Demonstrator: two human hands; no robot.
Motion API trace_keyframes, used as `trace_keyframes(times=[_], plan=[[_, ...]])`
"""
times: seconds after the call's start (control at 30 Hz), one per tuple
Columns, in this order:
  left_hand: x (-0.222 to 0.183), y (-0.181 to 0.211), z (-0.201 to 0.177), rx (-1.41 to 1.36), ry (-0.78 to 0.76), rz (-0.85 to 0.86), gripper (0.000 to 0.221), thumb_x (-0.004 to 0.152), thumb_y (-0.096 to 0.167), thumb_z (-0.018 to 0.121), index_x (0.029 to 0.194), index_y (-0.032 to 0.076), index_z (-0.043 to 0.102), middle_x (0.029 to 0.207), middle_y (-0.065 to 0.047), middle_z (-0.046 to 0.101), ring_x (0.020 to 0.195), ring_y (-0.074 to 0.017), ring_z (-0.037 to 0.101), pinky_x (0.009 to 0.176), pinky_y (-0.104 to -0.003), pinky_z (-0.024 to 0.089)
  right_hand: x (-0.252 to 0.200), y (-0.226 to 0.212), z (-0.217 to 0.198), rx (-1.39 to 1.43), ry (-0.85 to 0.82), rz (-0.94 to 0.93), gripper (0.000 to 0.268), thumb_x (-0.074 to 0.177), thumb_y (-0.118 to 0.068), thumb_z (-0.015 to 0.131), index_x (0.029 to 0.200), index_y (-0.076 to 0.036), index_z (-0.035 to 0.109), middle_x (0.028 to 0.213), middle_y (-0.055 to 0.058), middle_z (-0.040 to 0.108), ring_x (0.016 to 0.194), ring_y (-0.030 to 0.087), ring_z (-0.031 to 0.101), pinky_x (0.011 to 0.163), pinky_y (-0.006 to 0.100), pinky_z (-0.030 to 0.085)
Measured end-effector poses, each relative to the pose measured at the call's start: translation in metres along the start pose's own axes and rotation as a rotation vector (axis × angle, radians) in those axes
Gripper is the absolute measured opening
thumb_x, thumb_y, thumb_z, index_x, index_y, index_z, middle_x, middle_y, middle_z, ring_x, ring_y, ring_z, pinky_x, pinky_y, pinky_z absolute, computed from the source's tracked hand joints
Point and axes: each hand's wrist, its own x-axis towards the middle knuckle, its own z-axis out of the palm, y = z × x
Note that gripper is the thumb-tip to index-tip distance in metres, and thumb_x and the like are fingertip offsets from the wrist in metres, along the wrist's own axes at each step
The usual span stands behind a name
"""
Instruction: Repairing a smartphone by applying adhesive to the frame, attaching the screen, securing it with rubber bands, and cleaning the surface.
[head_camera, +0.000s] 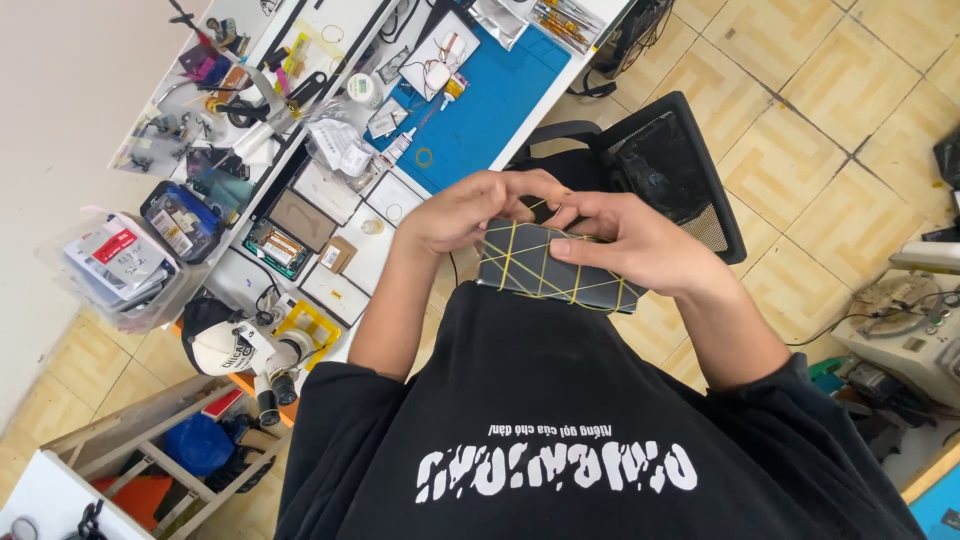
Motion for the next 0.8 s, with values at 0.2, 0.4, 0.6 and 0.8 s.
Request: trace_keyframes(times=[0.2, 0.4, 0.6, 0.8], plan=[[-0.006, 0.081, 0.048, 0.789, -0.059, -0.023, 0.030, 0.113, 0.023, 0.064, 0.138, 0.016, 0.079, 0.159, -0.022, 0.052, 0.078, -0.0200, 0.053, 0.075, -0.038, 0.051, -0.012, 0.027, -0.034, -0.082, 0.097, -0.061, 0.021, 0.101, -0.003, 0.075, 0.118, 0.008, 0.074, 0.088, 0.026, 0.079, 0.070, 0.021, 0.078, 0.056, 0.031, 0.067], [-0.014, 0.039, 0.104, 0.989, 0.407, 0.328, 0.013, 0.100, 0.003, 0.086, 0.106, 0.014, 0.089, 0.168, -0.010, 0.045, 0.074, -0.0171, 0.079, 0.064, -0.029, 0.061, -0.022, 0.028, -0.020, 0.117, 0.409, -0.262, 0.028, 0.107, -0.001, 0.072, 0.131, 0.011, 0.064, 0.093, 0.027, 0.075, 0.074, 0.026, 0.080, 0.063, 0.037, 0.070], [-0.004, -0.019, 0.101, 0.876, 0.661, 0.700, 0.007, 0.092, -0.003, 0.089, 0.096, 0.000, 0.084, 0.149, -0.023, 0.056, 0.081, -0.0244, 0.084, 0.064, -0.032, 0.068, -0.033, 0.033, 0.003, 0.258, 0.507, -0.354, 0.025, 0.109, -0.003, 0.067, 0.130, 0.011, 0.064, 0.089, 0.030, 0.075, 0.072, 0.027, 0.079, 0.061, 0.036, 0.071], [0.003, -0.024, 0.125, 0.806, 0.721, 0.900, 0.019, 0.081, -0.010, 0.092, 0.096, -0.007, 0.082, 0.099, -0.023, 0.080, 0.072, -0.0263, 0.082, 0.066, -0.032, 0.067, -0.046, 0.036, 0.010, 0.291, 0.545, -0.372, 0.024, 0.109, -0.006, 0.068, 0.128, 0.008, 0.064, 0.088, 0.030, 0.074, 0.072, 0.028, 0.080, 0.059, 0.035, 0.071]])
